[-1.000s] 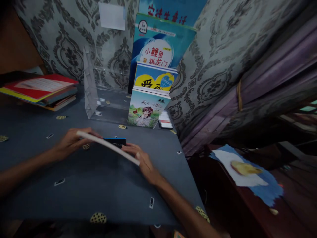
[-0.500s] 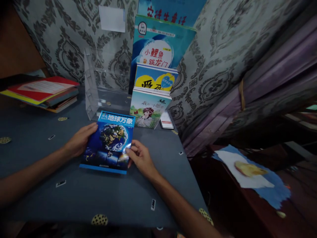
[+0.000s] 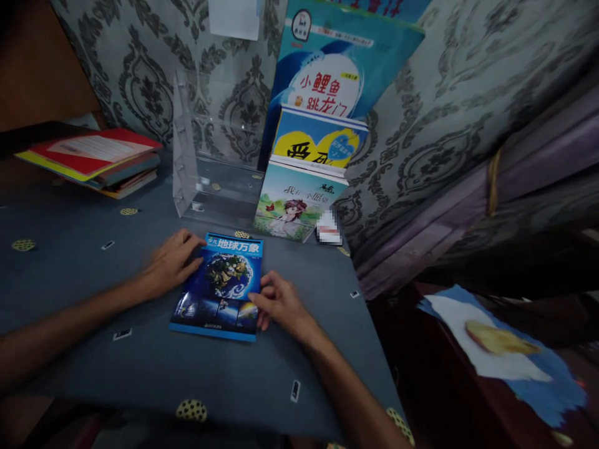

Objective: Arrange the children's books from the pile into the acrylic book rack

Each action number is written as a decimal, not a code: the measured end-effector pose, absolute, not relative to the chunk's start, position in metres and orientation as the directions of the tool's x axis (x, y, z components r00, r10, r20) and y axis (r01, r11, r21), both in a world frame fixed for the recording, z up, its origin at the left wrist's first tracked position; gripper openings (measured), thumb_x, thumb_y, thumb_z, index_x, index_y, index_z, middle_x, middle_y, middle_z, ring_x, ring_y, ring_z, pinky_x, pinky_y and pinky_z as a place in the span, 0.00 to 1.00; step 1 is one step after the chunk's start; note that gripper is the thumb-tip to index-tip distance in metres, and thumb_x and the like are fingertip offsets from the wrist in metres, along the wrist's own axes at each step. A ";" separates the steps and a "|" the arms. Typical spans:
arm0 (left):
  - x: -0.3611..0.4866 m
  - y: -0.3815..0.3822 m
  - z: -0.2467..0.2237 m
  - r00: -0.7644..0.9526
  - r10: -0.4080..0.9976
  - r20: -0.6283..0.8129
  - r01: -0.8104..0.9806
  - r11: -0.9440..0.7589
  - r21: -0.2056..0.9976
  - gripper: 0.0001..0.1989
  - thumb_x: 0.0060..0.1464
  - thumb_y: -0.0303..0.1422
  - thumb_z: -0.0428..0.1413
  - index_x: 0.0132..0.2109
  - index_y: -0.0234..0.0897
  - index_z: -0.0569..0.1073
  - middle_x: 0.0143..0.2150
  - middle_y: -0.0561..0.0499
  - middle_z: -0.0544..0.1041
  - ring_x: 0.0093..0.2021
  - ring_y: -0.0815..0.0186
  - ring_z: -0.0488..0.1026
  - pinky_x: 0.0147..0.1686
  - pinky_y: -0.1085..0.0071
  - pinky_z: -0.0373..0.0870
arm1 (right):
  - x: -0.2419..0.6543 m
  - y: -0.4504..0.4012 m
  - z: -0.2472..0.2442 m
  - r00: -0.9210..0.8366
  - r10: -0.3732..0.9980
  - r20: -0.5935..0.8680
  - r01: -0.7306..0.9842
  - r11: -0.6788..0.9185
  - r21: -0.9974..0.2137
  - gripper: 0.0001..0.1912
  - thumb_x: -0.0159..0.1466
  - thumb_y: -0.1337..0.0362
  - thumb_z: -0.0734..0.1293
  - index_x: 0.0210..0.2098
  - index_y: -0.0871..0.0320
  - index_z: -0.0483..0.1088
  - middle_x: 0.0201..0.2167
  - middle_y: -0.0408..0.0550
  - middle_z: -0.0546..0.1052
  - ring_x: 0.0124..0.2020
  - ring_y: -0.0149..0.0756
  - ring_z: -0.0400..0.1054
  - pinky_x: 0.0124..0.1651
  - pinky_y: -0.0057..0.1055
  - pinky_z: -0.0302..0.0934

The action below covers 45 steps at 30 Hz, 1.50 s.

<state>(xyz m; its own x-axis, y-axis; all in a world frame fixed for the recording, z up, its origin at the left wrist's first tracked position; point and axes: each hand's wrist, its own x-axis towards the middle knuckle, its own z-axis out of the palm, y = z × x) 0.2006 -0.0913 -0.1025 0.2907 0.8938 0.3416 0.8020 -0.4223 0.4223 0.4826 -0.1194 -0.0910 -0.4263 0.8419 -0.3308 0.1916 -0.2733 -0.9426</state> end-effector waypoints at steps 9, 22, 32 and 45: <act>0.206 -0.094 -0.102 0.399 0.871 0.288 0.850 -0.469 0.241 0.12 0.66 0.32 0.47 0.53 0.37 0.70 0.57 0.41 0.74 0.55 0.52 0.70 0.50 0.54 0.68 | 0.468 -0.115 -0.079 -0.326 0.914 0.240 0.639 0.401 -0.657 0.08 0.69 0.58 0.62 0.38 0.55 0.69 0.23 0.41 0.73 0.25 0.34 0.70 0.31 0.30 0.65; 0.203 -0.093 -0.102 0.444 0.859 0.255 0.856 -0.491 0.162 0.14 0.66 0.31 0.46 0.54 0.36 0.70 0.54 0.40 0.77 0.53 0.52 0.72 0.49 0.55 0.68 | 0.392 -0.069 -0.108 -0.671 0.714 0.199 0.582 0.673 -0.456 0.27 0.73 0.67 0.50 0.70 0.61 0.53 0.70 0.60 0.62 0.73 0.41 0.52 0.73 0.51 0.50; 0.203 -0.094 -0.101 0.430 0.859 0.278 0.856 -0.485 0.176 0.14 0.67 0.34 0.44 0.53 0.38 0.71 0.57 0.40 0.76 0.54 0.51 0.72 0.48 0.55 0.69 | 0.474 -0.060 -0.121 -0.467 0.832 0.299 0.642 0.551 -0.533 0.23 0.74 0.63 0.51 0.65 0.51 0.63 0.63 0.50 0.73 0.66 0.42 0.64 0.72 0.54 0.49; 0.250 -0.068 -0.099 0.743 0.609 0.276 0.578 -0.793 0.192 0.19 0.68 0.34 0.48 0.62 0.42 0.71 0.67 0.40 0.66 0.71 0.49 0.56 0.65 0.45 0.60 | 0.486 -0.045 -0.125 -0.454 0.821 0.347 0.492 0.556 -0.670 0.19 0.71 0.61 0.57 0.58 0.53 0.67 0.57 0.51 0.77 0.58 0.43 0.71 0.62 0.49 0.63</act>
<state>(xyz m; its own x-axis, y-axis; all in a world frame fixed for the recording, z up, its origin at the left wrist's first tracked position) 0.2497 -0.0677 -0.0990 0.7434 0.6092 0.2760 0.5784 -0.7928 0.1922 0.4856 -0.0450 -0.1246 -0.4540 0.8207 0.3470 0.4923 0.5556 -0.6701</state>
